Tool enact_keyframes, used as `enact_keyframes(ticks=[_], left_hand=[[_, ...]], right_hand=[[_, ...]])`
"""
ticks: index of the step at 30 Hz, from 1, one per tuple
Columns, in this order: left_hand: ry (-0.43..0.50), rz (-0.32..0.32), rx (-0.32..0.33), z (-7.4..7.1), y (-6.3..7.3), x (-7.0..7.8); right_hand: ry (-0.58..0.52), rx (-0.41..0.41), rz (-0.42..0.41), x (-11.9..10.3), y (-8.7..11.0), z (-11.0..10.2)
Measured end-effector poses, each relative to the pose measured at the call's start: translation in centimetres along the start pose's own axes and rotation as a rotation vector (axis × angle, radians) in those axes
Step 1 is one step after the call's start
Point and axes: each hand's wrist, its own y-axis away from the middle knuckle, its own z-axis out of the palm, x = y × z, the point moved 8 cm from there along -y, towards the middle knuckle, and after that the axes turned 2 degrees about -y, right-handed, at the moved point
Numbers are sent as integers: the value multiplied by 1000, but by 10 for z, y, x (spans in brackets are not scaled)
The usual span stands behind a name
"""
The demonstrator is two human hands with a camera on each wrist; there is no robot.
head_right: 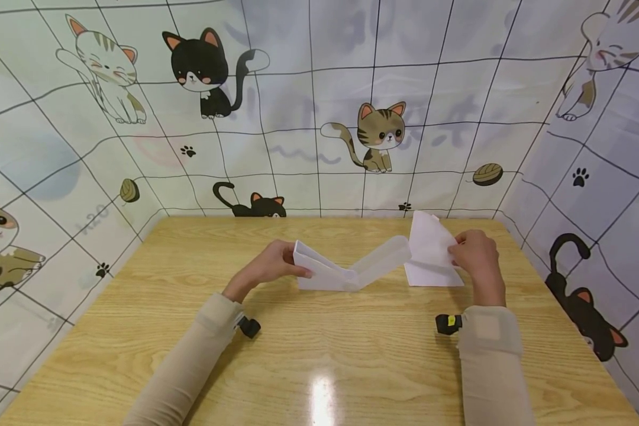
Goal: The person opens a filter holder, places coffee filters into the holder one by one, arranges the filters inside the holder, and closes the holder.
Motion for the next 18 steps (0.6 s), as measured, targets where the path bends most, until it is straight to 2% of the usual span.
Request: enact_keyframes(ticks=[18], left_hand=[[-4, -2, 6, -1, 0, -1]], right_hand=[[0, 47, -52, -16, 6, -7]])
